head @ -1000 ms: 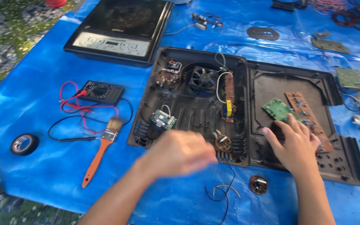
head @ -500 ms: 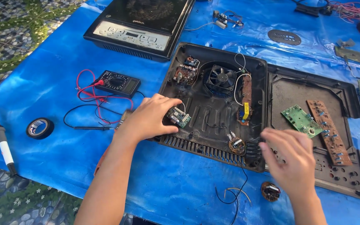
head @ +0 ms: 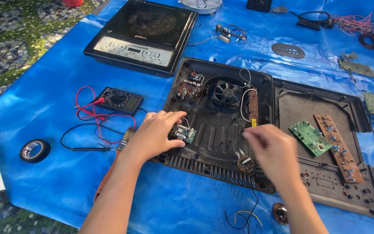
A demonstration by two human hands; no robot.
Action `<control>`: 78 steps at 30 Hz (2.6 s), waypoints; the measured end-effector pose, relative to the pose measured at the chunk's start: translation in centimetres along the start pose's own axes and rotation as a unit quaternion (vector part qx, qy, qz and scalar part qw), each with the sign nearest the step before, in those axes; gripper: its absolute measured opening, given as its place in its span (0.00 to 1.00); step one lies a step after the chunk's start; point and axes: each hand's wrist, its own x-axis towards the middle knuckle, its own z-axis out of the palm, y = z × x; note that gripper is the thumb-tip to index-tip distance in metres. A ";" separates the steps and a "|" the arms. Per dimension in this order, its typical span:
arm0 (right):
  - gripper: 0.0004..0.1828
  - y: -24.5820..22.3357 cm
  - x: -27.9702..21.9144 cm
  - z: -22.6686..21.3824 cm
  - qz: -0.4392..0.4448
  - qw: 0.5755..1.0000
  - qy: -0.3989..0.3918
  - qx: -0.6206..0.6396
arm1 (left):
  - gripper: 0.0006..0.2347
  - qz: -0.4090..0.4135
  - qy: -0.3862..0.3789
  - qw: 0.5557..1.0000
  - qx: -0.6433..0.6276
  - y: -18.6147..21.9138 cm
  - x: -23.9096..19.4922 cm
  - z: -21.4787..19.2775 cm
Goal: The person disassembles an electronic device on a blue tarp, removing circuit boards and wires. They use a screwdriver to unscrew components and a multimeter to test connections on a small circuit board. The person handles various electronic parts, including a fan and a transformer, while working on the device.
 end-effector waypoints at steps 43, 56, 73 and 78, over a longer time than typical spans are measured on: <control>0.09 -4.4 3.9 6.5 0.165 0.971 -0.145 0.097 | 0.17 0.036 0.089 0.995 -0.021 -0.2 1.3 3.4; 0.11 8.1 -1.2 -7.3 0.222 0.950 0.149 0.164 | 0.20 0.052 0.043 0.996 0.057 -0.2 1.0 2.2; 0.12 12.4 -1.8 -4.6 -0.016 0.997 0.001 -0.071 | 0.22 0.029 0.017 0.999 0.022 0.8 0.8 1.4; 0.27 13.3 -2.0 -3.2 0.100 0.972 -0.106 -0.187 | 0.23 0.019 0.006 1.000 -0.004 1.2 0.6 1.2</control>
